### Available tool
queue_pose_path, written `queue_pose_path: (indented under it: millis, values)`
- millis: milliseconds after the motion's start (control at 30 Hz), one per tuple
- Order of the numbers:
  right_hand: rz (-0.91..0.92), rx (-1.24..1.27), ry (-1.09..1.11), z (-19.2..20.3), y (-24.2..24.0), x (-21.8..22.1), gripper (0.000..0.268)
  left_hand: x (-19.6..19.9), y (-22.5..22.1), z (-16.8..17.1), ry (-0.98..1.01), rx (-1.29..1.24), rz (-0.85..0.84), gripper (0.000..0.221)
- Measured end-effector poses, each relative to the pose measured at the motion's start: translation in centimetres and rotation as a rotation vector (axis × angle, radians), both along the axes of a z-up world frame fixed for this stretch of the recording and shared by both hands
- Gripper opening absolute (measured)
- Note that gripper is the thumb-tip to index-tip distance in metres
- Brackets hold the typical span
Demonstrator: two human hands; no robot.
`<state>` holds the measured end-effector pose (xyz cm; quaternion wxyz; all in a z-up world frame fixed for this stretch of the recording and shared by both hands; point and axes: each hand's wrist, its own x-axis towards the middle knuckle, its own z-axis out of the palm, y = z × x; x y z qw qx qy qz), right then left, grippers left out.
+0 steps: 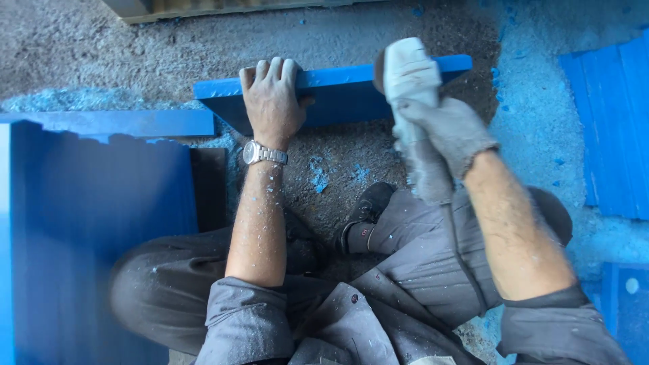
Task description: Smoothing the edges of manufactured blue plastic components using a handheld angle grinder.
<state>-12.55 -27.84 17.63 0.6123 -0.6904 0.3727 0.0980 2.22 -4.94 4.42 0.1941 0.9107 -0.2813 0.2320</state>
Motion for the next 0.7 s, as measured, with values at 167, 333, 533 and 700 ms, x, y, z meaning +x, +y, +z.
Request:
queue_pose_path:
  millis: [167,333,533,700]
  values:
    - [0.232,0.020,-0.051,-0.1,3.8,2.4,0.039,0.2,3.2,0.2,0.086,-0.040,0.055,0.060]
    - [0.031,0.126,-0.067,-1.0,1.2,1.1,0.036,-0.3,8.0,2.8,0.086,-0.130,0.254,0.073]
    - [0.052,0.024,-0.041,0.0,2.1,0.6,0.036,0.0,8.6,-0.3,0.318,-0.629,0.139,0.080]
    - [0.180,0.099,-0.052,-0.5,7.8,3.6,0.036,0.0,8.5,-3.0,0.376,-0.838,0.125,0.081]
